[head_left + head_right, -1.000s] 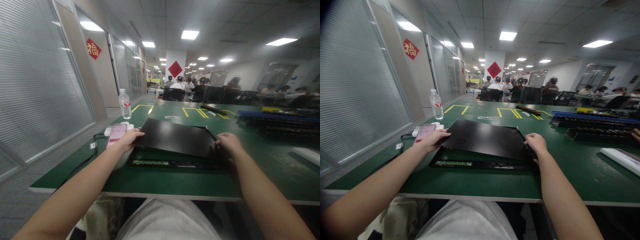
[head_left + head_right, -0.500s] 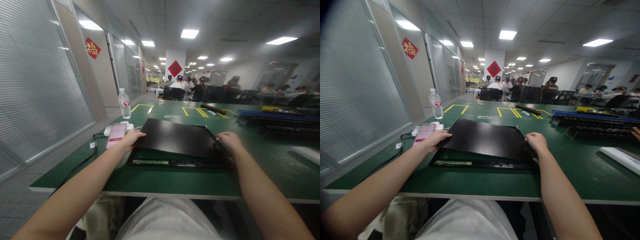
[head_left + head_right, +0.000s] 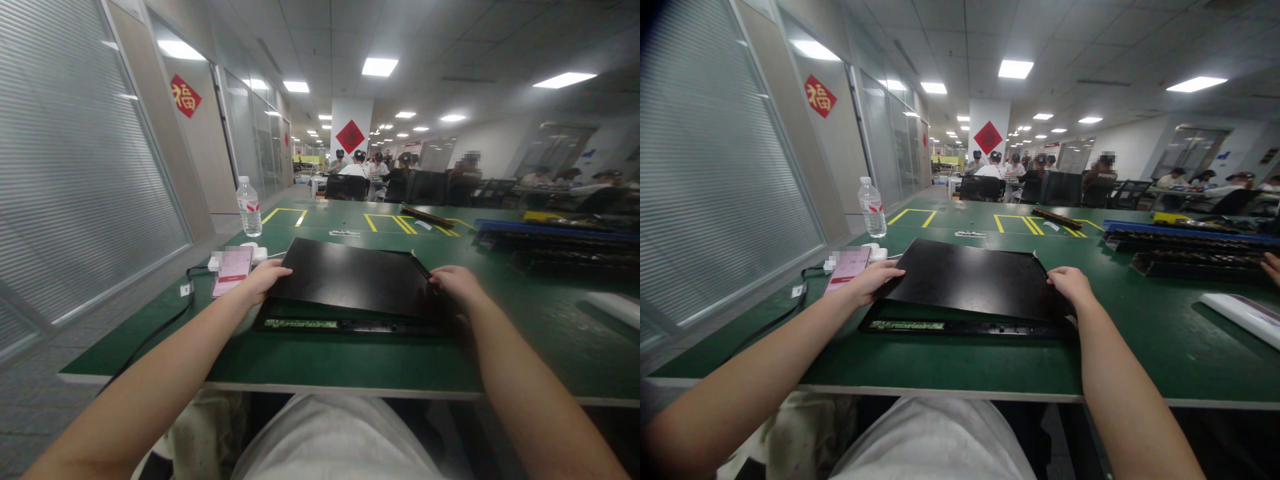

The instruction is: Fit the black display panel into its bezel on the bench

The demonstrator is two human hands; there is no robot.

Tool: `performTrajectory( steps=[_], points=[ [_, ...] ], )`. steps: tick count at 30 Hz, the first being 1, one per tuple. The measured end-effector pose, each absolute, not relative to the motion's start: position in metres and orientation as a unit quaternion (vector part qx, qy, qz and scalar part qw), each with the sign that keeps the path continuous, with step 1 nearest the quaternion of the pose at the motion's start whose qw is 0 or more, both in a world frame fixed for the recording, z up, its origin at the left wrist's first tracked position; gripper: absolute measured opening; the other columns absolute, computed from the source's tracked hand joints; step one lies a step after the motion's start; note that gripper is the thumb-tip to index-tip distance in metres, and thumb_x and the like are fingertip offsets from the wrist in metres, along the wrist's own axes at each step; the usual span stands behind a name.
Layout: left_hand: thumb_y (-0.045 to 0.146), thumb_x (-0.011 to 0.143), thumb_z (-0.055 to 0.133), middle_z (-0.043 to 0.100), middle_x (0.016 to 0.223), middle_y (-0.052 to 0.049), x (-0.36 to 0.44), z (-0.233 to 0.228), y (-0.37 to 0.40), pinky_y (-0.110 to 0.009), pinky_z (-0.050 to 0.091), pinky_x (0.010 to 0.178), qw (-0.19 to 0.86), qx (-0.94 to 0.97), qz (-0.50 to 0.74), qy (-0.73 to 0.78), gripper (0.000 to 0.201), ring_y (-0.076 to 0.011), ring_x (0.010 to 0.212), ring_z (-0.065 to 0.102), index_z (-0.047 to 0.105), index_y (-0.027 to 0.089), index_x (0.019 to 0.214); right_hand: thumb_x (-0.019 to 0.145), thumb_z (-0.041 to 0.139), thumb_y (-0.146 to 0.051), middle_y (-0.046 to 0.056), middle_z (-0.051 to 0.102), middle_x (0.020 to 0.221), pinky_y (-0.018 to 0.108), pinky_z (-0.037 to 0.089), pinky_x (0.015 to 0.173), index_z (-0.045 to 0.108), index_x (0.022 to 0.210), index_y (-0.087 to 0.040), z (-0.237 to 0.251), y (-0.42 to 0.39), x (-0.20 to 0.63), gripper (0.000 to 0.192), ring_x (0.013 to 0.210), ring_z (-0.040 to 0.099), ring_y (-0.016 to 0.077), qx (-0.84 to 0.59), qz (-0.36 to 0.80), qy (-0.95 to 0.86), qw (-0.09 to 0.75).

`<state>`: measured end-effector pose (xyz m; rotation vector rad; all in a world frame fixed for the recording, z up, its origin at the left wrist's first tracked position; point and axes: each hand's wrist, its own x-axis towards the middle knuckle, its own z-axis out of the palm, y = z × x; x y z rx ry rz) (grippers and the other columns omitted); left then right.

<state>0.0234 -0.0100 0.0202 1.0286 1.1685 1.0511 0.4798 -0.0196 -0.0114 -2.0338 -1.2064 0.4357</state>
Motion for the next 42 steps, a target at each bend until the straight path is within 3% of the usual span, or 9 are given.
performTrajectory(
  steps=[8,18,27,32,42],
  points=[
    [0.007,0.060,0.070,0.070,0.059,-0.003,0.028,0.022,-0.014,-0.028,0.052,0.049,0.565,0.448,0.444,0.532,0.018,-0.0193,0.050,0.065,0.066,0.017,0.075,0.071,0.061,-0.017,0.005,0.077,0.085,0.025,0.046,0.064,0.078,0.087,-0.020,-0.006,-0.022,0.473,0.023,0.076,0.067,0.0187,-0.796,0.163,-0.465,0.353],
    [0.008,0.061,0.073,0.072,0.068,-0.002,0.023,0.018,-0.010,-0.032,0.056,0.055,0.553,0.452,0.457,0.531,0.038,-0.0228,0.059,0.070,0.065,0.019,0.097,0.073,0.059,-0.016,0.010,0.077,0.085,0.022,0.042,0.051,0.076,0.088,-0.015,-0.006,-0.022,0.469,0.023,0.061,0.062,0.0144,-0.781,0.213,-0.431,0.398],
    [0.016,0.055,0.081,0.076,0.082,-0.004,0.016,0.017,-0.004,-0.029,0.053,0.066,0.507,0.518,0.471,0.503,0.040,-0.0226,0.075,0.071,0.072,0.018,0.094,0.073,0.058,-0.015,0.011,0.077,0.087,0.021,0.040,0.048,0.074,0.090,-0.015,-0.006,-0.023,0.469,0.023,0.058,0.059,0.0129,-0.773,0.237,-0.408,0.424],
    [0.017,0.052,0.081,0.073,0.069,-0.003,0.010,0.013,0.000,-0.029,0.048,0.061,0.417,0.565,0.445,0.556,0.031,-0.0238,0.068,0.067,0.074,0.018,0.082,0.070,0.059,-0.014,0.011,0.076,0.085,0.022,0.039,0.047,0.074,0.090,-0.014,-0.006,-0.023,0.469,0.025,0.056,0.058,0.0128,-0.769,0.244,-0.404,0.432],
    [0.021,0.055,0.079,0.070,0.063,-0.003,0.006,0.002,0.004,-0.027,0.045,0.055,0.373,0.606,0.380,0.591,0.024,-0.0235,0.061,0.065,0.073,0.018,0.078,0.072,0.060,-0.013,0.011,0.076,0.082,0.023,0.040,0.050,0.072,0.082,-0.016,-0.003,-0.024,0.468,0.016,0.060,0.058,0.0141,-0.759,0.259,-0.388,0.453]
  ],
)
